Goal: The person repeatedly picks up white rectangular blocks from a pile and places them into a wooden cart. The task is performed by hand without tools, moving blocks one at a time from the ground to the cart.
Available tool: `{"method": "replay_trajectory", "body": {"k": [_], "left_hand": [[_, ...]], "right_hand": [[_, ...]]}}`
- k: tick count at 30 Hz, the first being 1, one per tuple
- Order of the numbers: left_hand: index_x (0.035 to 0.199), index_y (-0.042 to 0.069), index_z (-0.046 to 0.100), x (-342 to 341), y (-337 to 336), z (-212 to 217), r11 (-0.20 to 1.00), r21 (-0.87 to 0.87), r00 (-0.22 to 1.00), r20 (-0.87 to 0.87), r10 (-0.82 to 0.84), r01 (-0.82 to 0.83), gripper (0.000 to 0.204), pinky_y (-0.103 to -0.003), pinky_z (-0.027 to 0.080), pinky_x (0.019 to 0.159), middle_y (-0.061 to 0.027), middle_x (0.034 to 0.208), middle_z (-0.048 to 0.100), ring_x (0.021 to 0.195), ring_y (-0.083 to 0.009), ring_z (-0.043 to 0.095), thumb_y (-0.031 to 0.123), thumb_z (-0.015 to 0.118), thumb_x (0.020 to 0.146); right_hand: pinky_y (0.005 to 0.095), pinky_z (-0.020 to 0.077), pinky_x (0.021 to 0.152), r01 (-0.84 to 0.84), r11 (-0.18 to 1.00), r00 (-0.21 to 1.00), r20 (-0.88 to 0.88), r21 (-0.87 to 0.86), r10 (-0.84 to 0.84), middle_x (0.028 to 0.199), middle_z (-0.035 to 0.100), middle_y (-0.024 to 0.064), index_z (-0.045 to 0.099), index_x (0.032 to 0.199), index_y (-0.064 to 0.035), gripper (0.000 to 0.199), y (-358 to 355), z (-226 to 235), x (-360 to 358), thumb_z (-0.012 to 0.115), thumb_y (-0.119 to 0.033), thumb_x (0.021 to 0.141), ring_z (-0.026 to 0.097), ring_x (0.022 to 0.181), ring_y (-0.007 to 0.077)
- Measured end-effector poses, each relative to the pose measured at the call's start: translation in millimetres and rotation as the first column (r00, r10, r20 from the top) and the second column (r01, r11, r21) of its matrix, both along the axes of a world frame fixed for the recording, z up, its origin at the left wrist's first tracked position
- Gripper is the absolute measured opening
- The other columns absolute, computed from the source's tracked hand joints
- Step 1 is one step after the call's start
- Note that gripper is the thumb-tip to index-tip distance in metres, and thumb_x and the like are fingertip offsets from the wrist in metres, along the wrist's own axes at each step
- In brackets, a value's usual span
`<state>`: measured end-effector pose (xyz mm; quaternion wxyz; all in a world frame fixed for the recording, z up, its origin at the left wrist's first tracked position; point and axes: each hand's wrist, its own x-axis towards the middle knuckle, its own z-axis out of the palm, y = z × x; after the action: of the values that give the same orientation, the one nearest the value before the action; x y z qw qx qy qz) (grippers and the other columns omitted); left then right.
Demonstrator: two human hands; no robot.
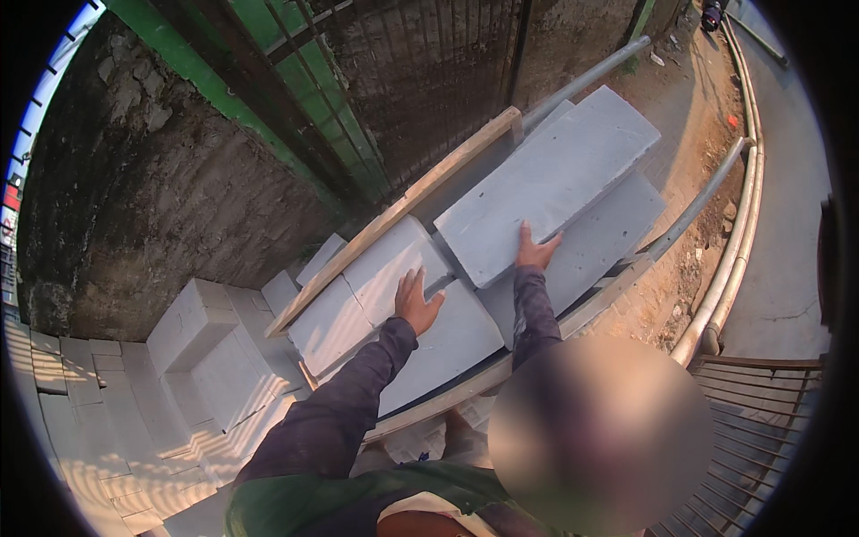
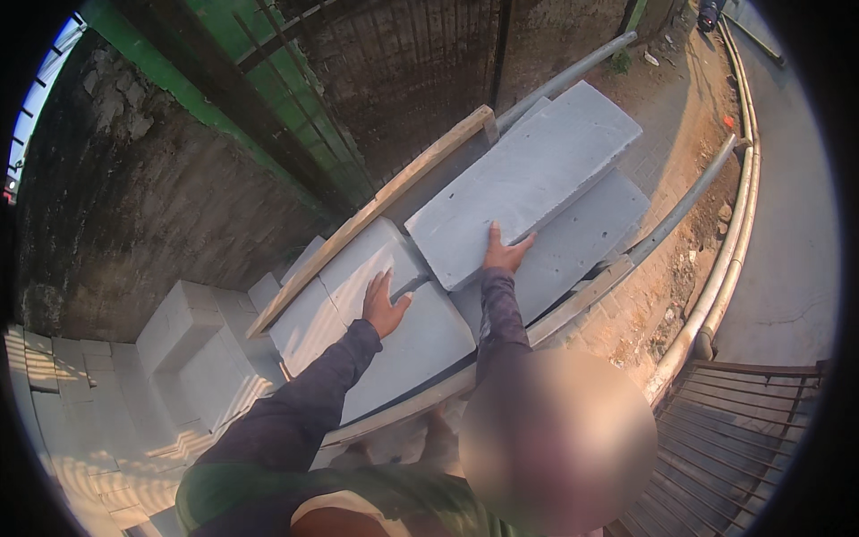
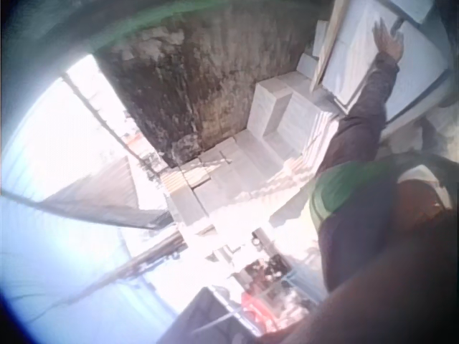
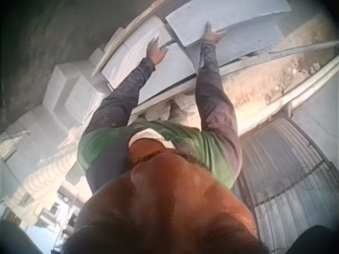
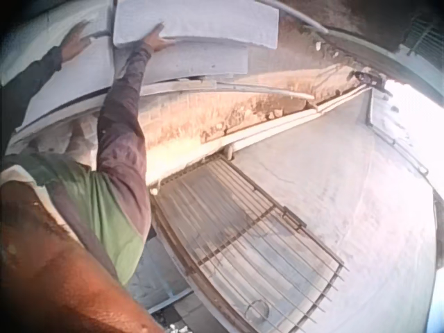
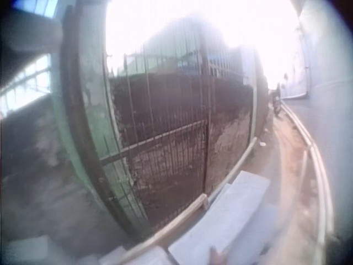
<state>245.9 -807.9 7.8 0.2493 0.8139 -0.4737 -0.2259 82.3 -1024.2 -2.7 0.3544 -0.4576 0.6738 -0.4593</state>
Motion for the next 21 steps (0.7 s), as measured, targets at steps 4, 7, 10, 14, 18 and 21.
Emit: {"method": "replay_trajectory", "body": {"k": [4, 7, 10, 14, 18, 21], "left_hand": [[0.145, -0.002, 0.031, -41.0, 101.2, -17.0, 0.987, 0.117, 0.987, -0.11, 0.121, -0.108, 0.08, -0.051, 0.022, 0.115, -0.0347, 0.146, 0.029, 0.138, -0.0502, 0.025, 0.043, 0.062, 0.087], [0.145, -0.002, 0.031, -57.1, 147.7, -11.2, 0.98, 0.154, 0.966, -0.209, 0.153, -0.122, 0.081, -0.051, 0.022, 0.114, -0.0347, 0.146, 0.029, 0.138, -0.0499, 0.024, 0.043, 0.062, 0.087], [0.146, -0.002, 0.03, -51.9, 171.1, -4.1, 0.983, 0.161, 0.96, -0.248, 0.129, -0.091, 0.081, -0.051, 0.023, 0.115, -0.0344, 0.146, 0.03, 0.138, -0.0494, 0.025, 0.042, 0.063, 0.087], [0.145, -0.003, 0.031, -23.2, 222.6, -11.2, 0.947, 0.217, 0.941, -0.195, 0.278, -0.235, 0.079, -0.049, 0.024, 0.114, -0.0339, 0.145, 0.032, 0.138, -0.0477, 0.027, 0.041, 0.063, 0.087], [0.145, -0.003, 0.031, -2.3, 268.2, -29.0, 0.896, 0.246, 0.888, -0.19, 0.419, -0.37, 0.08, -0.049, 0.023, 0.114, -0.0329, 0.145, 0.033, 0.137, -0.0472, 0.028, 0.042, 0.062, 0.087], [0.145, -0.003, 0.03, -0.3, 290.4, -26.9, 0.856, 0.324, 0.889, -0.085, 0.451, -0.403, 0.081, -0.049, 0.022, 0.115, -0.0324, 0.146, 0.031, 0.138, -0.0472, 0.026, 0.042, 0.062, 0.087]], "right_hand": [[0.0422, 0.0298, 0.114, -0.022, 0.995, 0.997, -0.078, 0.097, 0.03, 0.145, 0.033, 0.0326, 0.011, 0.147, 0.0074, 0.105, 6.2, 4.5, 28.2, 0.077, -0.038, 0.079, 0.036, 0.134, 0.045], [0.0425, 0.0313, 0.112, -0.121, 0.98, 0.977, -0.155, 0.158, 0.146, 0.143, 0.036, 0.033, 0.019, 0.146, 0.0091, 0.099, 6.0, -18.2, 24.3, 0.076, -0.037, 0.079, 0.037, 0.133, 0.045], [0.0408, 0.0343, 0.11, -0.28, 0.936, 0.938, -0.149, 0.212, 0.314, 0.14, 0.041, 0.0316, 0.027, 0.144, 0.0104, 0.093, -25.9, -56.3, -6.4, 0.075, -0.037, 0.08, 0.04, 0.133, 0.0404], [0.0358, 0.0432, 0.098, -0.418, 0.82, 0.908, 0.205, 0.392, 0.365, 0.131, 0.053, 0.0252, 0.04, 0.137, 0.0103, 0.084, -21.1, -32.5, -4.1, 0.074, -0.042, 0.08, 0.055, 0.116, 0.033], [0.043, 0.0398, 0.104, -0.098, 0.993, 0.972, -0.21, 0.064, 0.109, 0.129, 0.053, 0.0309, 0.039, 0.137, 0.0121, 0.088, -109.6, -1.6, -78.6, 0.066, -0.052, 0.083, 0.05, 0.126, 0.0373], [0.0437, 0.0358, 0.108, 0.292, 0.957, 0.924, -0.257, 0.0, -0.282, 0.14, 0.043, 0.0315, 0.038, 0.137, 0.0142, 0.093, -158.2, 61.0, -75.4, 0.065, -0.056, 0.081, 0.043, 0.131, 0.0398]]}}
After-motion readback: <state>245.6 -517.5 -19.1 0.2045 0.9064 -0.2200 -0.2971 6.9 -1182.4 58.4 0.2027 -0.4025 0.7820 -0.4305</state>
